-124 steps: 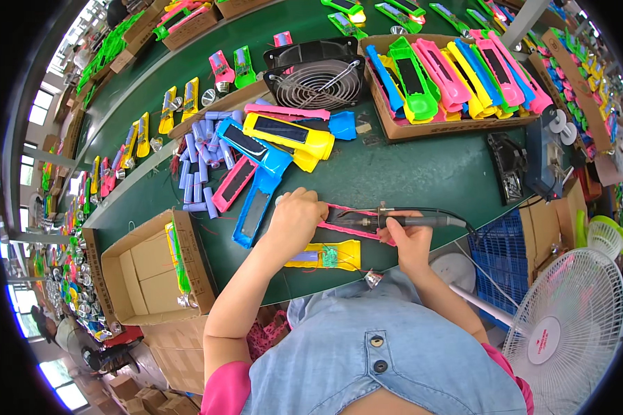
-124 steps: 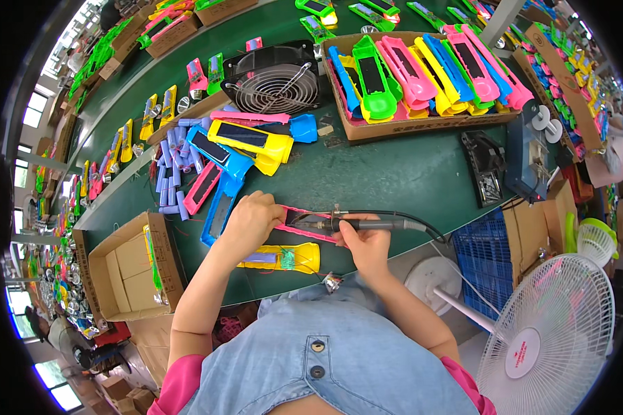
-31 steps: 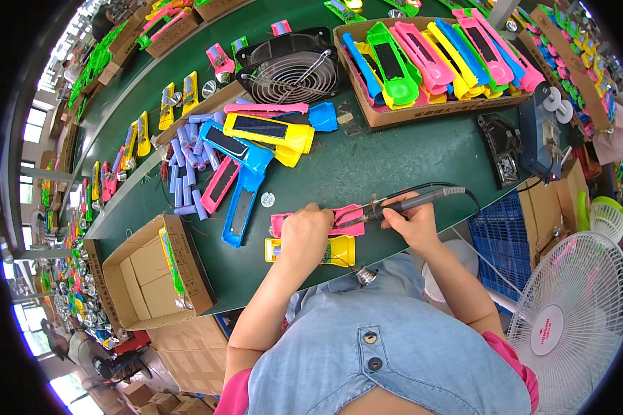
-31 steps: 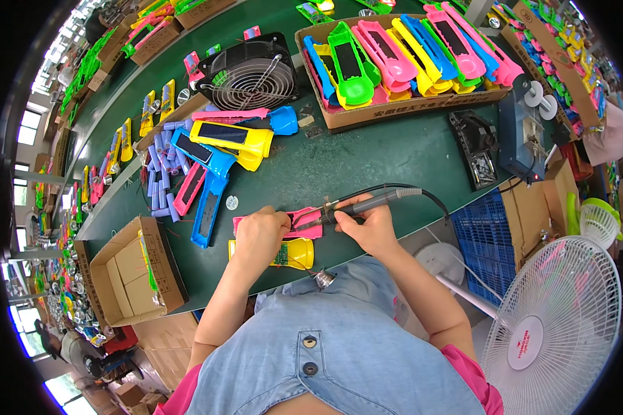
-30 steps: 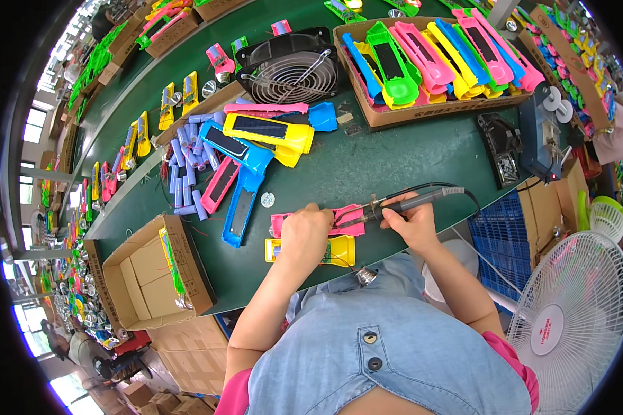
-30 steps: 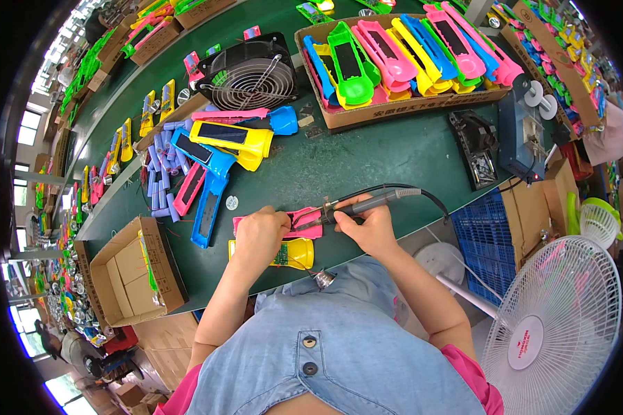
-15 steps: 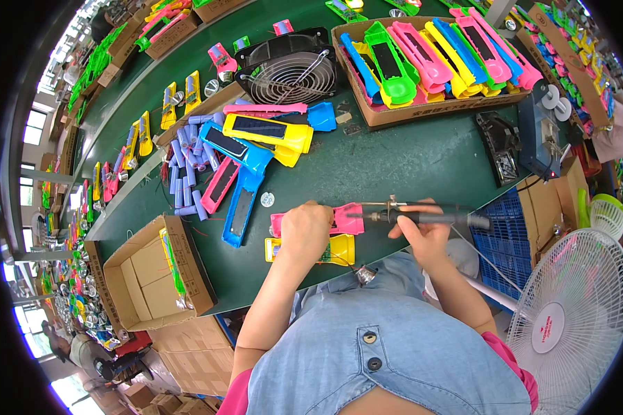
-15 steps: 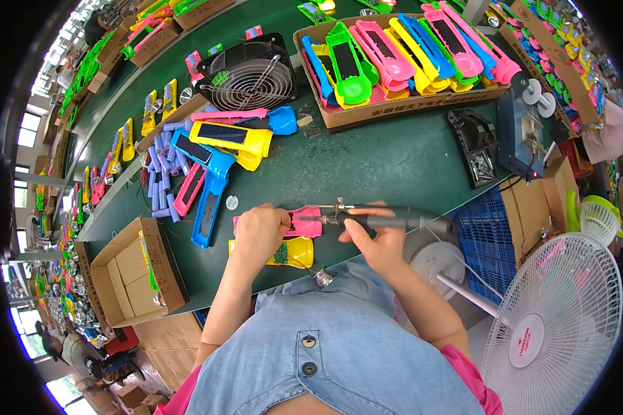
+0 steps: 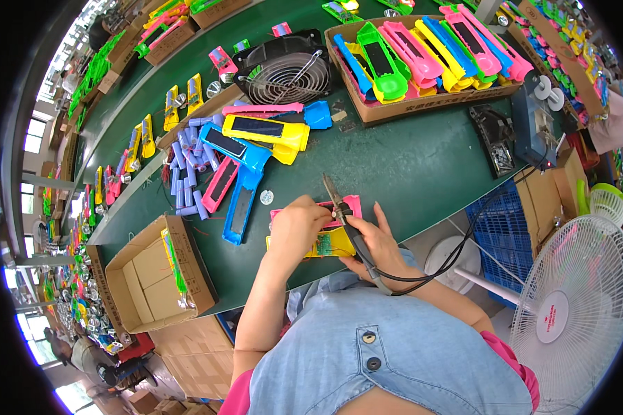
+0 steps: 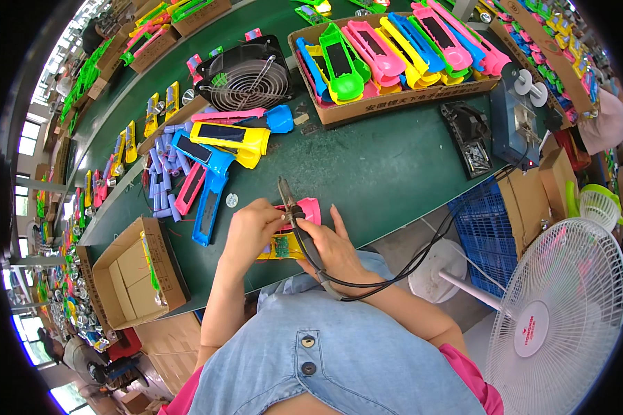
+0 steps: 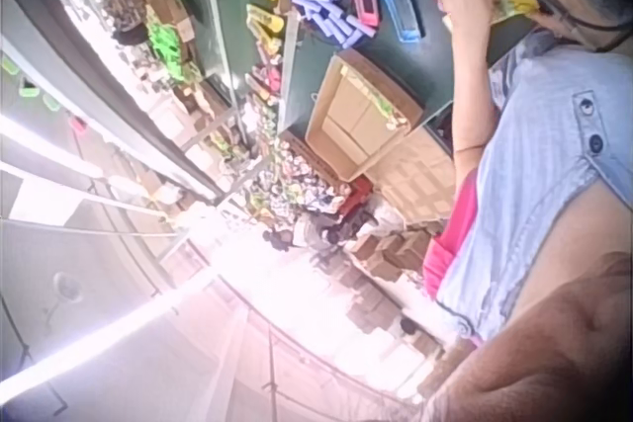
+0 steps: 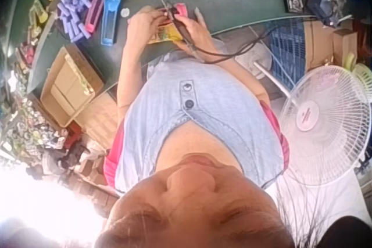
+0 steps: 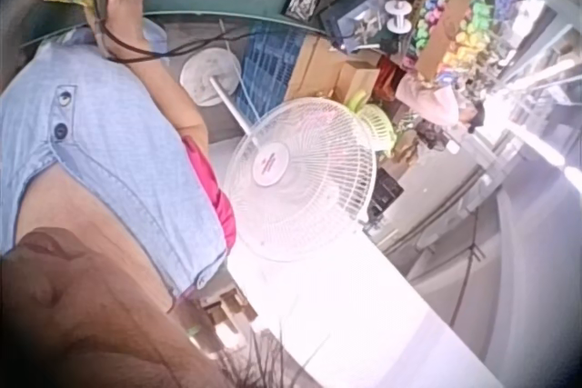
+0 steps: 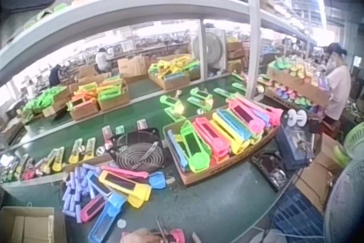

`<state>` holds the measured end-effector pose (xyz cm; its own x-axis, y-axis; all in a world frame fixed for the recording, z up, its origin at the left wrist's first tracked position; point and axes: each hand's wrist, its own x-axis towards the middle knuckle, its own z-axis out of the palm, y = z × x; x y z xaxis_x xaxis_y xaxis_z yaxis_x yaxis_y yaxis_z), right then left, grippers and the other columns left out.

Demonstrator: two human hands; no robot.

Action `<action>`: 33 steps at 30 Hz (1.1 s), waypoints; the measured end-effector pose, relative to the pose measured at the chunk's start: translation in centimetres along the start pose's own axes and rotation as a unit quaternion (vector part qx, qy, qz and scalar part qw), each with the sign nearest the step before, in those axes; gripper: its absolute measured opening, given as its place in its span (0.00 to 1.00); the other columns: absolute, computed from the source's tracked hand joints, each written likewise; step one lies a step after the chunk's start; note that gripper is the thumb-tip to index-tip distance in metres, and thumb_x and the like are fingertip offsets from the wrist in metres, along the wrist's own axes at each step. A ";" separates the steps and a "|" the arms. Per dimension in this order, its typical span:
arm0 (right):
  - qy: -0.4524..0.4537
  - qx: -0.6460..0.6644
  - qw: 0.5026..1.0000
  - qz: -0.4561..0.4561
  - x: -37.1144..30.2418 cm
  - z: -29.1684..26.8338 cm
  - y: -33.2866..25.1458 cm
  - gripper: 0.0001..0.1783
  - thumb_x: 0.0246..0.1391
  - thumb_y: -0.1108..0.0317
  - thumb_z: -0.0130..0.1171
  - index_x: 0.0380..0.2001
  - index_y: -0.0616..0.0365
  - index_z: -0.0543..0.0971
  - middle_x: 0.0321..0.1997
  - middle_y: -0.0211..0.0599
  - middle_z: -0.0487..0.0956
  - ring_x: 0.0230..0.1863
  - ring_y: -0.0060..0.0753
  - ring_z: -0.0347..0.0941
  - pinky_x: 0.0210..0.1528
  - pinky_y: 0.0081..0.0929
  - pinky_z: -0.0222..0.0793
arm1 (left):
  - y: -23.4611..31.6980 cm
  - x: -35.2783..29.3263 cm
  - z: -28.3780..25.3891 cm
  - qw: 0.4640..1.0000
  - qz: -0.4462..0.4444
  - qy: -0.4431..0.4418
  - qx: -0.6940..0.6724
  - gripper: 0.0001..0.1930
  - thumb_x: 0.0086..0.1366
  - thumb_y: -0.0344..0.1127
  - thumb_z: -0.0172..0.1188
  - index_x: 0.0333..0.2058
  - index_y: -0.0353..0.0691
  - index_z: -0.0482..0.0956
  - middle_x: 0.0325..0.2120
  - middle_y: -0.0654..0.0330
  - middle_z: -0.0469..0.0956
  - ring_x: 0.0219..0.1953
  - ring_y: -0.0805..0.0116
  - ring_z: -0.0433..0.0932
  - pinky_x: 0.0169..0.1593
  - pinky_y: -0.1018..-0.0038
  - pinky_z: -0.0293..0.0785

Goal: The person solders electronic components inside flashlight casings using a soldering iron, fits the plastic casing halves together by hand, and places the assembled flashlights into cardboard trays and onto the workbench.

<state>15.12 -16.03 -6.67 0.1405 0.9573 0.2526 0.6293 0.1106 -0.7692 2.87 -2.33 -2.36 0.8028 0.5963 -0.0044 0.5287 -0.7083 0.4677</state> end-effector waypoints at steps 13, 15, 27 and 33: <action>0.011 -0.042 0.999 -0.029 2.9 -3.0 0.9 0.38 0.35 0.70 0.65 0.51 0.61 0.57 0.35 0.39 0.76 0.40 0.42 0.72 0.63 0.56 0.29 | 0.7 -6.2 3.5 0.936 0.057 0.302 0.174 0.17 0.42 0.34 0.63 0.35 0.47 0.80 0.39 0.63 0.72 0.40 0.65 0.66 0.44 0.67 0.60; -0.008 -0.009 1.000 0.018 2.8 -3.1 0.5 0.37 0.35 0.70 0.65 0.50 0.61 0.58 0.36 0.39 0.76 0.40 0.41 0.73 0.63 0.55 0.30 | 1.2 -5.3 3.7 0.941 0.067 0.307 0.129 0.16 0.40 0.30 0.64 0.34 0.45 0.80 0.36 0.62 0.73 0.37 0.64 0.67 0.42 0.67 0.60; 0.067 -0.021 0.997 -0.023 -2.0 -4.7 0.3 0.21 0.40 0.70 0.64 0.41 0.61 0.70 0.22 0.29 0.77 0.29 0.28 0.76 0.64 0.47 0.39 | 1.8 -3.6 3.0 0.966 -0.003 0.246 -0.084 0.06 0.43 0.24 0.64 0.22 0.38 0.76 0.28 0.59 0.71 0.29 0.63 0.70 0.33 0.70 0.66; 0.300 0.366 0.874 0.110 -3.5 -1.4 -0.1 0.13 0.46 0.80 0.54 0.39 0.65 0.70 0.41 0.44 0.72 0.28 0.30 0.76 0.45 0.35 0.72 | 1.0 -3.5 2.6 0.956 -0.053 0.222 -0.183 0.06 0.41 0.20 0.62 0.21 0.34 0.76 0.33 0.55 0.68 0.33 0.67 0.72 0.36 0.76 0.71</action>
<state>15.66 -19.73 -6.64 0.7096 0.6893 0.1458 -0.0893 0.2933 -0.9519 1.28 -6.11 -4.15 0.5112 0.8161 0.2696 0.4033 -0.5048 0.7633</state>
